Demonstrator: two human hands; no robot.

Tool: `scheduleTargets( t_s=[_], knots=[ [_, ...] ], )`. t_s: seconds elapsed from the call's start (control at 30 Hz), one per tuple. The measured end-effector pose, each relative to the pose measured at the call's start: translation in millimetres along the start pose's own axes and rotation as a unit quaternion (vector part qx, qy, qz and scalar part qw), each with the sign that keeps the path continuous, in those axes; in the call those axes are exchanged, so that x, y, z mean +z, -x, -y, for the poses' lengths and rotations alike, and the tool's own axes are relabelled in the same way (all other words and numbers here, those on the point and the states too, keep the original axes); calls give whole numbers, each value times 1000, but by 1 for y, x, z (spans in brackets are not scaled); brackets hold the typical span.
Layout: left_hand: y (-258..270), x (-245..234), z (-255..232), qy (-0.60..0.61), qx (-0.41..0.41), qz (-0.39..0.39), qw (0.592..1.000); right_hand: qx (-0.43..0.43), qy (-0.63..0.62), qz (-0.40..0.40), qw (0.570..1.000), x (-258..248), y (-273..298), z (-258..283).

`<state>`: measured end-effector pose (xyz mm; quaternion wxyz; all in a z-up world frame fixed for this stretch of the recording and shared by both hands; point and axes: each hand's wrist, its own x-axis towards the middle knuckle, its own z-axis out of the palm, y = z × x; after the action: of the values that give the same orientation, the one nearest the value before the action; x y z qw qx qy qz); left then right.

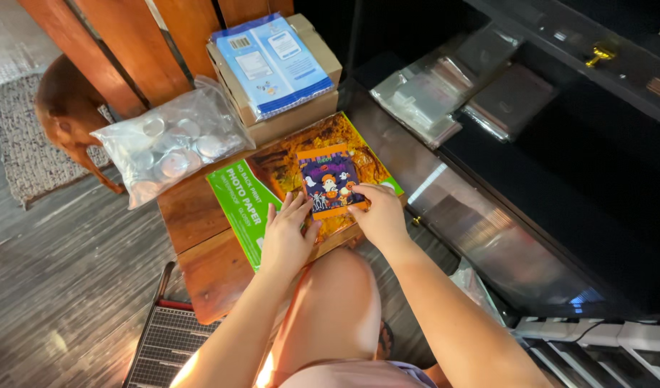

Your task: The person sits on the floor and repeatedly picks up Halloween-themed cards from a box, placing them on a shelf. Later, they open a cardboard box containing glass candle holders and place several of them on the shelf.

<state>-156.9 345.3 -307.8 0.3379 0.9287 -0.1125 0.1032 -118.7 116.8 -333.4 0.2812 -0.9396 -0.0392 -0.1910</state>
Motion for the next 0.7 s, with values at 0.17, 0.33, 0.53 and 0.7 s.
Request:
scheduleTargets(
  t_s=[0.17, 0.33, 0.53, 0.7],
  knots=[
    [0, 10, 8, -20, -6, -1, 1000, 64, -70, 33, 995, -13, 3, 25],
    [-2, 11, 8, -28, -8, -3, 1000, 145, -190, 12, 971, -30, 0, 55],
    [-1, 1, 0, -18, -4, 6, 1000, 259, -329, 44, 907, -21, 2, 34],
    [-2, 5, 6, 15, 7, -23, 1000, 273, -460, 33, 844, -31, 6, 49]
  ],
)
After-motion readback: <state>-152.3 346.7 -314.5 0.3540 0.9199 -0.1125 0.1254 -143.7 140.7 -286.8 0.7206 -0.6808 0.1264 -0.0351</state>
